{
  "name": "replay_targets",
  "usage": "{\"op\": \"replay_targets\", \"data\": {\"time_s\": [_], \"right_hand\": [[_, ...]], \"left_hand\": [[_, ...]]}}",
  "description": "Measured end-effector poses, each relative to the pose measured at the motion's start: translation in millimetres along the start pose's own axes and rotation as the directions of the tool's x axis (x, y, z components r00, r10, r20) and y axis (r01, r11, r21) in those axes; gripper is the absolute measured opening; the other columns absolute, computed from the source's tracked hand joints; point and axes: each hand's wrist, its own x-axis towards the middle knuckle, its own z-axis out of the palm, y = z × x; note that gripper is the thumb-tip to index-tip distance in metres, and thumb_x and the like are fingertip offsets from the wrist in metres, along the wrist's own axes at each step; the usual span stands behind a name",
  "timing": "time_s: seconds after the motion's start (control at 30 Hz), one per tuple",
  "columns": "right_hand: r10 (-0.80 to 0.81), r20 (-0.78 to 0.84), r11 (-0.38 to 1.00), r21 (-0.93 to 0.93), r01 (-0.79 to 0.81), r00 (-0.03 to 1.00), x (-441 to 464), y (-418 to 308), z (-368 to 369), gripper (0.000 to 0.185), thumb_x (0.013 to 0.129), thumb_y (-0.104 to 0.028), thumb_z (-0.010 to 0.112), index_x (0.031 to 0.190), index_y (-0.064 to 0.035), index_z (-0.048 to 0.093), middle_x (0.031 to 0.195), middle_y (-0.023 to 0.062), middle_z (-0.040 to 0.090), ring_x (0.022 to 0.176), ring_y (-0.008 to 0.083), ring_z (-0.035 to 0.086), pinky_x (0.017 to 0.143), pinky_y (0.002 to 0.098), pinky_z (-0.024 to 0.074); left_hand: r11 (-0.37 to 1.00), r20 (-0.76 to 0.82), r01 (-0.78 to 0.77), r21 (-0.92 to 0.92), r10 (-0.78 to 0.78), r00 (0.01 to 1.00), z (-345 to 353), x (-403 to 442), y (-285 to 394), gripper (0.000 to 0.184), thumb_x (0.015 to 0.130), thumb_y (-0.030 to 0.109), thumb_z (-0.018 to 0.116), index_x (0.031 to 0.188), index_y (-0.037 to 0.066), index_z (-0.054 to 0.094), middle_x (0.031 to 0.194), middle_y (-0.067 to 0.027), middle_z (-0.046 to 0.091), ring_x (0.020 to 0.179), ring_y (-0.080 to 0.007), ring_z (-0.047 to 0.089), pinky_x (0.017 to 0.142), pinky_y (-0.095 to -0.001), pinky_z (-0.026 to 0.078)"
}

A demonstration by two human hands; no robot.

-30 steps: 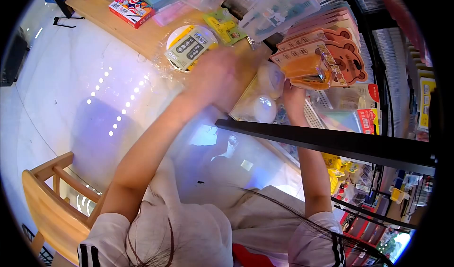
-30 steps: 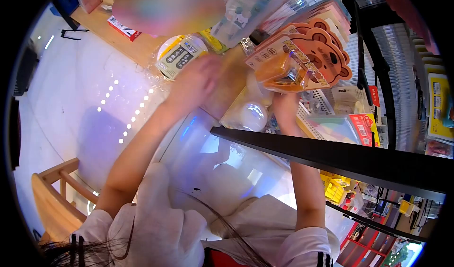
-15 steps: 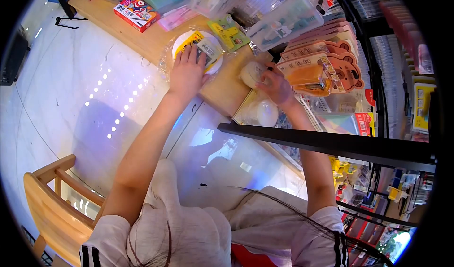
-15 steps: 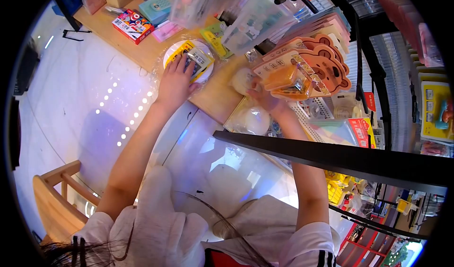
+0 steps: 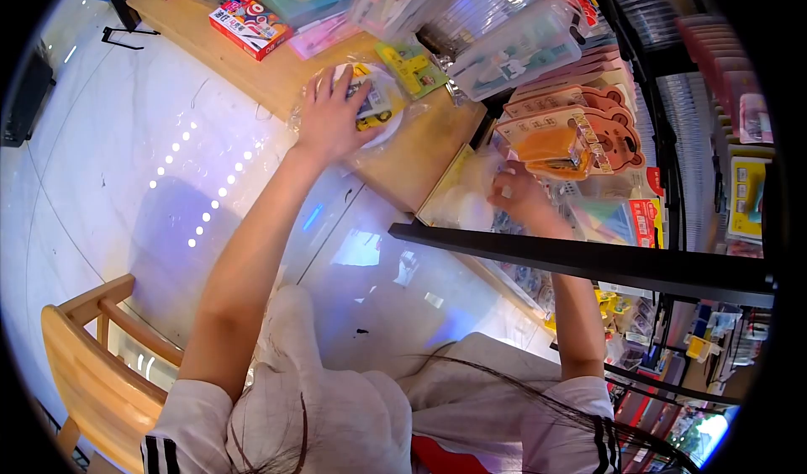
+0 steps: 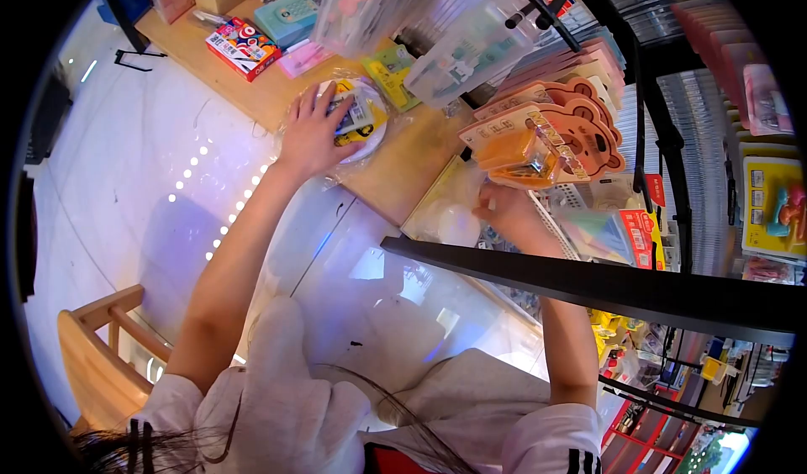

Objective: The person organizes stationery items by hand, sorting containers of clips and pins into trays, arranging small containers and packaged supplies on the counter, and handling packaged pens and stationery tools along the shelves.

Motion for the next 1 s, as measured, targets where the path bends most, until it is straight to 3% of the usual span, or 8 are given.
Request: {"op": "replay_targets", "data": {"time_s": [0.17, 0.3, 0.37, 0.5, 0.6, 0.7, 0.8, 1.0], "right_hand": [[0.225, 0.172, 0.974, -0.028, -0.224, 0.959, 5.9, -8.6, -0.4, 0.025, 0.078, -0.020, 0.063, 0.088, -0.0001, 0.053, 0.096, 0.0227, 0.057, 0.096, 0.0391, 0.053, 0.080, 0.0412, 0.0438], [0.150, -0.121, 0.988, -0.001, -0.152, 0.981, 3.8, 1.2, 22.3, 0.034, 0.080, -0.029, 0.061, 0.084, 0.0044, 0.057, 0.080, 0.0247, 0.059, 0.085, 0.0394, 0.056, 0.076, 0.0456, 0.0436], [0.193, -0.013, 0.981, -0.035, -0.193, 0.981, 4.4, -3.4, 18.3, 0.036, 0.082, -0.030, 0.058, 0.089, 0.0052, 0.056, 0.086, 0.0281, 0.058, 0.089, 0.0418, 0.055, 0.075, 0.0477, 0.0435], [0.045, -0.146, 0.995, -0.086, -0.059, 0.988, -1.4, -5.8, 23.1, 0.044, 0.084, -0.029, 0.055, 0.113, 0.0037, 0.046, 0.105, 0.0327, 0.051, 0.092, 0.0465, 0.052, 0.074, 0.0507, 0.0442], [0.095, -0.078, 0.995, -0.012, -0.096, 0.992, -3.8, -10.5, 21.1, 0.058, 0.085, -0.027, 0.053, 0.130, 0.0005, 0.029, 0.118, 0.0348, 0.042, 0.096, 0.0497, 0.050, 0.078, 0.0512, 0.0436], [0.069, -0.124, 0.996, -0.048, -0.076, 0.990, -4.3, -16.7, 17.6, 0.057, 0.085, -0.026, 0.053, 0.129, 0.0010, 0.030, 0.116, 0.0345, 0.044, 0.099, 0.0488, 0.048, 0.082, 0.0503, 0.0425], [0.211, -0.076, 0.977, -0.008, -0.212, 0.975, -8.8, -23.5, 14.7, 0.056, 0.086, -0.026, 0.052, 0.130, 0.0014, 0.029, 0.120, 0.0337, 0.041, 0.103, 0.0484, 0.046, 0.084, 0.0504, 0.0412], [0.092, -0.444, 0.996, 0.055, -0.075, 0.891, -44.6, -4.0, 46.4, 0.051, 0.089, -0.021, 0.049, 0.129, 0.0041, 0.029, 0.123, 0.0260, 0.039, 0.105, 0.0384, 0.049, 0.089, 0.0428, 0.0392]], "left_hand": [[1.000, 0.126, -0.025, 0.019, 0.022, 0.992, -5.7, -15.6, 24.9, 0.068, 0.071, 0.050, 0.062, 0.128, 0.015, 0.047, 0.138, -0.0164, 0.033, 0.130, -0.0382, 0.024, 0.104, -0.0527, 0.020], [0.999, 0.114, 0.003, 0.036, -0.007, 0.993, 2.4, -30.9, 64.8, 0.063, 0.073, 0.044, 0.062, 0.125, 0.011, 0.049, 0.137, -0.0170, 0.035, 0.128, -0.0388, 0.026, 0.102, -0.0530, 0.024], [0.996, 0.113, -0.003, 0.085, -0.006, 0.994, 10.2, -32.3, 77.1, 0.059, 0.074, 0.040, 0.062, 0.122, 0.008, 0.051, 0.136, -0.0171, 0.036, 0.126, -0.0375, 0.030, 0.100, -0.0516, 0.027], [0.981, 0.049, -0.050, 0.185, 0.041, 0.998, 34.3, -38.1, 90.5, 0.051, 0.074, 0.032, 0.063, 0.116, 0.004, 0.054, 0.133, -0.0176, 0.040, 0.121, -0.0357, 0.038, 0.096, -0.0461, 0.035], [1.000, 0.144, -0.011, 0.003, 0.010, 0.990, 15.9, -35.2, 103.4, 0.050, 0.073, 0.026, 0.065, 0.116, 0.003, 0.053, 0.132, -0.0189, 0.040, 0.118, -0.0360, 0.041, 0.095, -0.0419, 0.037], [0.911, 0.036, -0.006, -0.411, 0.023, 0.999, 7.0, -31.1, 100.1, 0.052, 0.072, 0.023, 0.066, 0.117, 0.001, 0.052, 0.130, -0.0199, 0.041, 0.117, -0.0365, 0.041, 0.094, -0.0423, 0.039], [0.929, -0.028, 0.033, -0.368, -0.047, 0.999, -3.5, -26.9, 75.4, 0.055, 0.075, 0.022, 0.064, 0.120, -0.003, 0.046, 0.133, -0.0228, 0.035, 0.121, -0.0378, 0.036, 0.101, -0.0453, 0.031], [0.927, 0.025, 0.111, -0.359, -0.109, 0.994, 20.1, -53.0, 66.5, 0.065, 0.081, 0.028, 0.057, 0.128, -0.009, 0.032, 0.136, -0.0286, 0.025, 0.126, -0.0422, 0.027, 0.105, -0.0486, 0.022]]}}
